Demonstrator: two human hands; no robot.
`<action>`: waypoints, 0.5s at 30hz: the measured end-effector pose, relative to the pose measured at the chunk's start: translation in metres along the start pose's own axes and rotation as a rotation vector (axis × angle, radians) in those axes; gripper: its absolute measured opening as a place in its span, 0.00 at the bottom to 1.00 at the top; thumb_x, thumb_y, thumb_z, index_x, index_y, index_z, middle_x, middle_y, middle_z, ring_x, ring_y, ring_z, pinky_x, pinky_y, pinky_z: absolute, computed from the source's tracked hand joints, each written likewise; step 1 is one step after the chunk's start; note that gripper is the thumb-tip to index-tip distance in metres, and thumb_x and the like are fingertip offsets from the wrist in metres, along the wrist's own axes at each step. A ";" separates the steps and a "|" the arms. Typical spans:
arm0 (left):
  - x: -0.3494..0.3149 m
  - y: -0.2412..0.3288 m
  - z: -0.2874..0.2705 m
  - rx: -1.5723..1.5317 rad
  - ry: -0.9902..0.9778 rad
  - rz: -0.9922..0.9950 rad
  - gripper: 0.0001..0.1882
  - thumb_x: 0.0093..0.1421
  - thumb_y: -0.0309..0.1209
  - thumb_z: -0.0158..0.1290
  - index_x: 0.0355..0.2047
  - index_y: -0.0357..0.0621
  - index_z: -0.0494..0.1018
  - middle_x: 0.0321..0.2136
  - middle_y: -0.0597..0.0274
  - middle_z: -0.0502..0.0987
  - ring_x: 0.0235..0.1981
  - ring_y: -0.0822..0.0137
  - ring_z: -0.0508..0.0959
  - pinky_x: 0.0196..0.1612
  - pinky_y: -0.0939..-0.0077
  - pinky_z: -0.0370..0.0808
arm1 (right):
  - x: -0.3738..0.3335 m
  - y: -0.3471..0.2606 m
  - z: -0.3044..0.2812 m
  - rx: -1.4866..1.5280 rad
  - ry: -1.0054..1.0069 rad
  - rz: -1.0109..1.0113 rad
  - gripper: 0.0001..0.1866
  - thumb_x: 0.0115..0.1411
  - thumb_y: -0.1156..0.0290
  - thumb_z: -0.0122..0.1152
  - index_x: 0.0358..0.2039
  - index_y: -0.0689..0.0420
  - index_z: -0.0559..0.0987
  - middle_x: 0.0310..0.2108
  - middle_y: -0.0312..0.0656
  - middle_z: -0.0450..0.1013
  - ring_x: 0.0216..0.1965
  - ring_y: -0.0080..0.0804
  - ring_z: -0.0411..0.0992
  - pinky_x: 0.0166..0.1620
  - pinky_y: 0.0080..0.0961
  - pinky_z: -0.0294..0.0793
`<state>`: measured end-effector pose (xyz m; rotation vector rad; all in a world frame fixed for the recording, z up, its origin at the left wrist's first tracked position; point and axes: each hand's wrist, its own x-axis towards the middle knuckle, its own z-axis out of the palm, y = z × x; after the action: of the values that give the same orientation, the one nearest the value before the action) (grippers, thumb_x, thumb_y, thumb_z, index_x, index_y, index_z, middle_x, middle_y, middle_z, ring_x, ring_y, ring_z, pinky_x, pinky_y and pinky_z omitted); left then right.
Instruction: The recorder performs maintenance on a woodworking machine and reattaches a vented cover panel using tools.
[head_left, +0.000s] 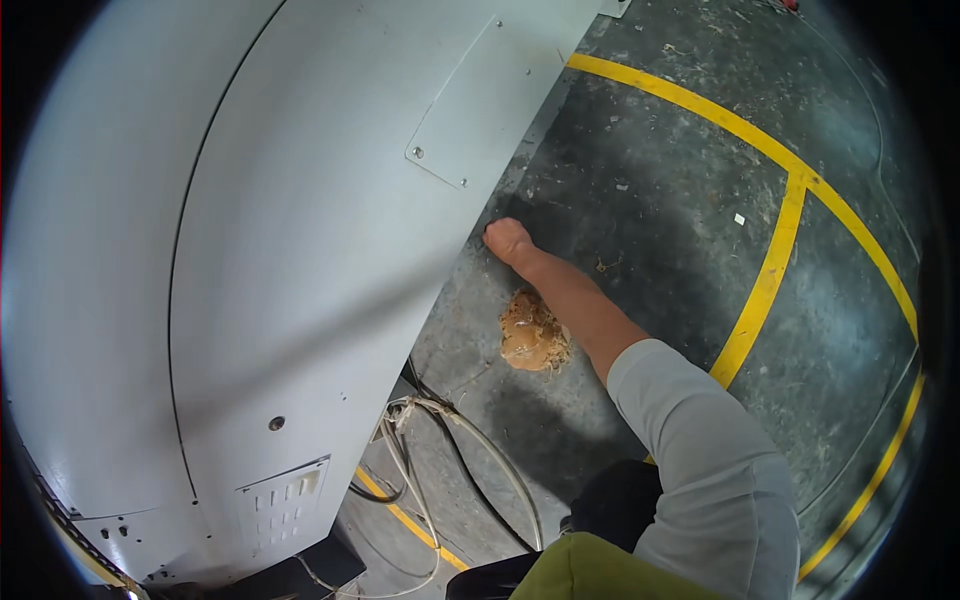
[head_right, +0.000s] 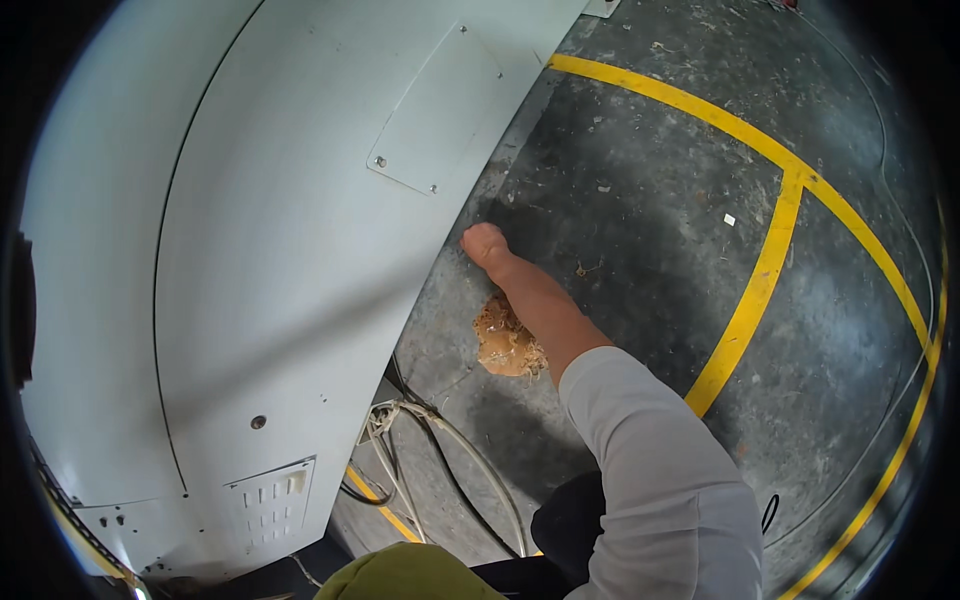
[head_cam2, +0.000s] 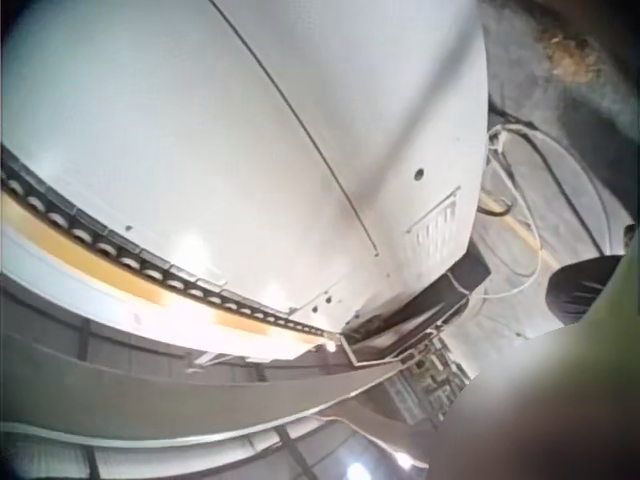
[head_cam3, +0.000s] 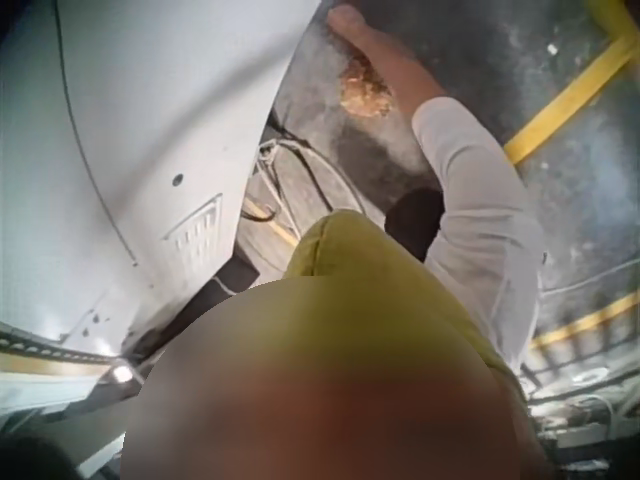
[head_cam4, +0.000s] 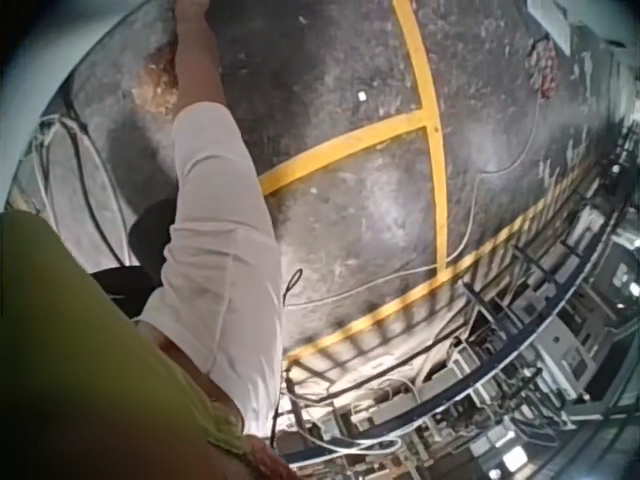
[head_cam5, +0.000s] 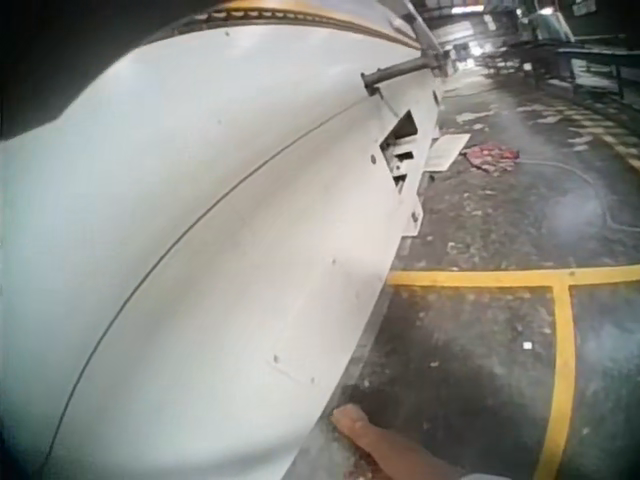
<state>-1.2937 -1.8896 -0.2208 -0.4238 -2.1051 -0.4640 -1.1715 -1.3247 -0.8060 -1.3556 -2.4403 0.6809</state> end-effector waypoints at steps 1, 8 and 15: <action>-0.006 -0.005 0.011 -0.009 -0.020 -0.021 0.39 0.70 0.58 0.28 0.61 0.33 0.63 0.46 0.42 0.77 0.47 0.56 0.77 0.56 0.66 0.70 | 0.004 0.009 -0.002 0.021 0.037 -0.004 0.15 0.59 0.63 0.54 0.23 0.57 0.83 0.28 0.46 0.79 0.34 0.44 0.79 0.40 0.41 0.78; -0.019 -0.026 0.010 -0.054 -0.162 -0.164 0.39 0.70 0.58 0.29 0.60 0.33 0.63 0.48 0.41 0.76 0.48 0.56 0.76 0.57 0.67 0.69 | -0.065 0.043 -0.053 -0.092 0.094 0.098 0.08 0.52 0.68 0.61 0.25 0.58 0.83 0.31 0.50 0.79 0.34 0.47 0.79 0.38 0.38 0.80; 0.098 0.017 -0.103 -0.149 -0.316 -0.251 0.39 0.69 0.58 0.29 0.60 0.32 0.63 0.49 0.40 0.75 0.50 0.55 0.75 0.58 0.68 0.69 | -0.220 -0.022 -0.256 0.062 -0.134 0.261 0.11 0.45 0.65 0.63 0.26 0.60 0.83 0.30 0.53 0.79 0.36 0.50 0.78 0.39 0.43 0.79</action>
<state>-1.2640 -1.9117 -0.0820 -0.3356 -2.4529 -0.7440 -0.9573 -1.4527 -0.5776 -1.6703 -2.3412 0.9285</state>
